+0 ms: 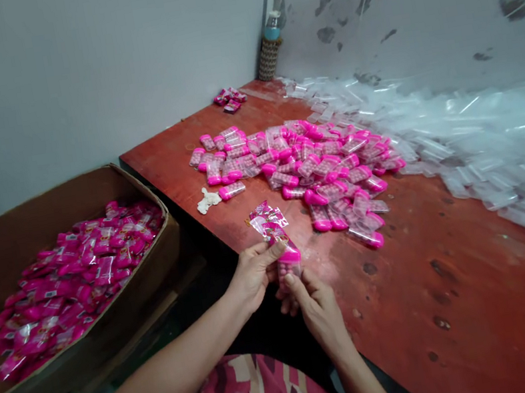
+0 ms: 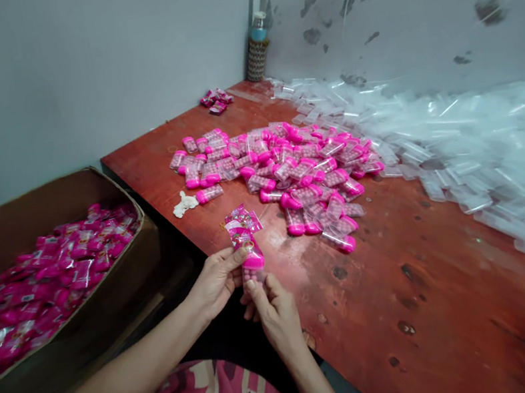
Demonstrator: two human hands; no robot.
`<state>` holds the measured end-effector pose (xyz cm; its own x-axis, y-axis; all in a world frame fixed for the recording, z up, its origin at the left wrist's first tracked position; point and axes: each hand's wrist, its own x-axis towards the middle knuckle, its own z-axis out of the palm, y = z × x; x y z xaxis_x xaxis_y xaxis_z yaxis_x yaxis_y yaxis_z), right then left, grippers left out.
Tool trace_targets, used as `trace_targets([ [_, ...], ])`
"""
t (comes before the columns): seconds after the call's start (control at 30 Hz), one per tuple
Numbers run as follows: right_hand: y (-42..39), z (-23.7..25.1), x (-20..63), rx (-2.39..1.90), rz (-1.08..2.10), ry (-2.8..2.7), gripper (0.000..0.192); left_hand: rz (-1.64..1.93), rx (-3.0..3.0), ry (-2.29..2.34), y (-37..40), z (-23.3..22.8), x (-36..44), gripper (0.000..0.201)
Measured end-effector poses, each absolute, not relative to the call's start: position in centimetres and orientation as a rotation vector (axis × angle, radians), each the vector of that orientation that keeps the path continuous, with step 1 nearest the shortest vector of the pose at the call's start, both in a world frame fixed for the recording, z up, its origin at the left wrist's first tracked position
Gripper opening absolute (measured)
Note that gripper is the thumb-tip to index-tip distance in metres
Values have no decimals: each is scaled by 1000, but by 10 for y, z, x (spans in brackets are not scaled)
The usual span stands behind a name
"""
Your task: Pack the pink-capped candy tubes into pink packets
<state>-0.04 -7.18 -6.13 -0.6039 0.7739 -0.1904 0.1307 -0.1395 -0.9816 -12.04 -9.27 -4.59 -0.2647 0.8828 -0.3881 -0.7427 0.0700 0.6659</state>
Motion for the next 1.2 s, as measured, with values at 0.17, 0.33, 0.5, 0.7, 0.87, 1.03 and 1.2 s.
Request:
trace_targets([
  [0.17,-73,-65,2,-1091,1495,-1865,21,1499,221,1034,-91,-50,-124,24],
  [0.33,-71,-69,2,-1059,1560,-1816,22,1475,322,1045,-90,-50,-127,21],
  [0.5,-69,-65,-1,-952,1912,-1587,27,1438,410,1108,-90,-49,-127,23],
  [0.7,-67,-63,-1,-1079,1626,-1686,26,1438,395,1105,-92,-48,-121,25],
  [0.87,-68,-63,0,-1012,1846,-1608,28,1401,438,1057,-94,-49,-121,26],
  [1.03,-71,-55,-2,-1144,1404,-1818,24,1486,357,1058,-96,-50,-119,24],
  [1.2,-69,-63,0,-978,1956,-1546,28,1427,410,957,-101,-49,-121,23],
])
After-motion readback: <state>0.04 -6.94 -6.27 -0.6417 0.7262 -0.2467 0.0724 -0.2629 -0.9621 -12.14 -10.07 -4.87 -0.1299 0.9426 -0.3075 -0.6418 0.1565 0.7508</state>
